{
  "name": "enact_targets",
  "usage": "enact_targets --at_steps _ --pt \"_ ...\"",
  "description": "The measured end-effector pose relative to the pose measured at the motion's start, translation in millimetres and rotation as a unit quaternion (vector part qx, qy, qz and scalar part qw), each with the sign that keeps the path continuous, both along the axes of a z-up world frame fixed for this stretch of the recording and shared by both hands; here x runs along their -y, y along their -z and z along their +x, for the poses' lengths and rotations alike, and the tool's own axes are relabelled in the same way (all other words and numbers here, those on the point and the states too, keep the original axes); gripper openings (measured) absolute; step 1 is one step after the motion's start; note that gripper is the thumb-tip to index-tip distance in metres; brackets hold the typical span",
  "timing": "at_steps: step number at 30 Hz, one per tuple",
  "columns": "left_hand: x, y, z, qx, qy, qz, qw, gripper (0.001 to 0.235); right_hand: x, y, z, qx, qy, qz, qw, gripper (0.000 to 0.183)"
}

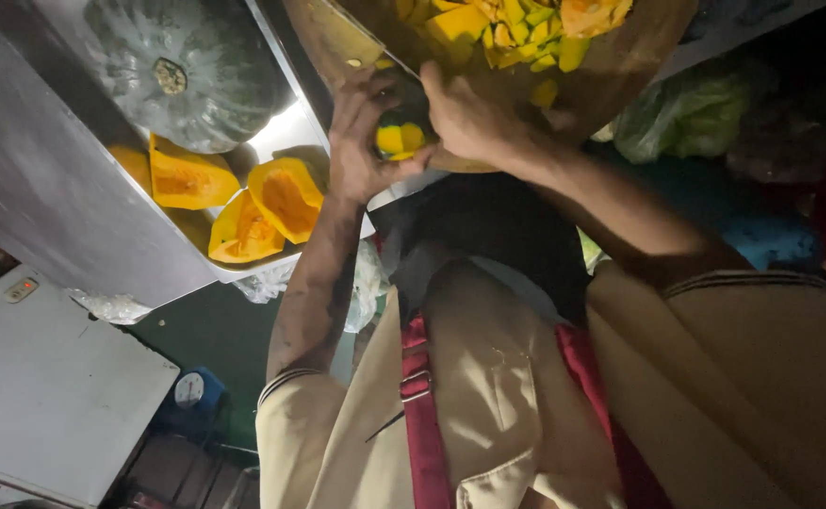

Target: The person uses a large cleaver to chop a piece of pumpkin on a wooden cutting board. They first slice the pumpkin into smaller chunks and then dice them into smaller pieces, which accumulate on the board.

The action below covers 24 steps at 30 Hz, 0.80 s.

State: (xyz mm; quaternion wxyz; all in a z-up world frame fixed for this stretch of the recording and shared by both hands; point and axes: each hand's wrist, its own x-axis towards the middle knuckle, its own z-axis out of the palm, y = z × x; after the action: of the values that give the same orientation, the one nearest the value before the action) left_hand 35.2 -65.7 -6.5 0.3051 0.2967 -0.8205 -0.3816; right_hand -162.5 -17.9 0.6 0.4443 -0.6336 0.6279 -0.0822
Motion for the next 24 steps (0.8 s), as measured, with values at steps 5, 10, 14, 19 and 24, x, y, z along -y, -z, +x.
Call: enact_targets --at_steps 5,10,14,19,24 --pt "4.1 -21.2 2.2 0.004 -0.014 0.002 1.000 0.060 17.1 -11.5 3.8 -0.073 -0.029 -0.050 0.996 0.015" --pt "-1.3 -11.4 6.8 0.018 -0.037 0.029 0.999 0.063 6.6 -67.2 -10.1 -0.059 -0.071 0.049 0.995 0.009" --pt "-0.4 -6.4 7.8 -0.004 -0.047 0.030 0.998 0.062 -19.7 -69.9 -17.4 -0.031 -0.059 0.199 0.978 0.056" --pt "0.5 -12.1 7.7 -0.012 -0.057 0.006 0.998 0.059 -18.7 3.6 -15.5 -0.182 -0.135 -0.014 0.974 0.022" --pt "-9.0 -13.4 12.2 -0.053 -0.063 0.060 0.995 0.051 -34.1 42.9 -49.5 0.029 0.012 0.037 0.999 0.019"
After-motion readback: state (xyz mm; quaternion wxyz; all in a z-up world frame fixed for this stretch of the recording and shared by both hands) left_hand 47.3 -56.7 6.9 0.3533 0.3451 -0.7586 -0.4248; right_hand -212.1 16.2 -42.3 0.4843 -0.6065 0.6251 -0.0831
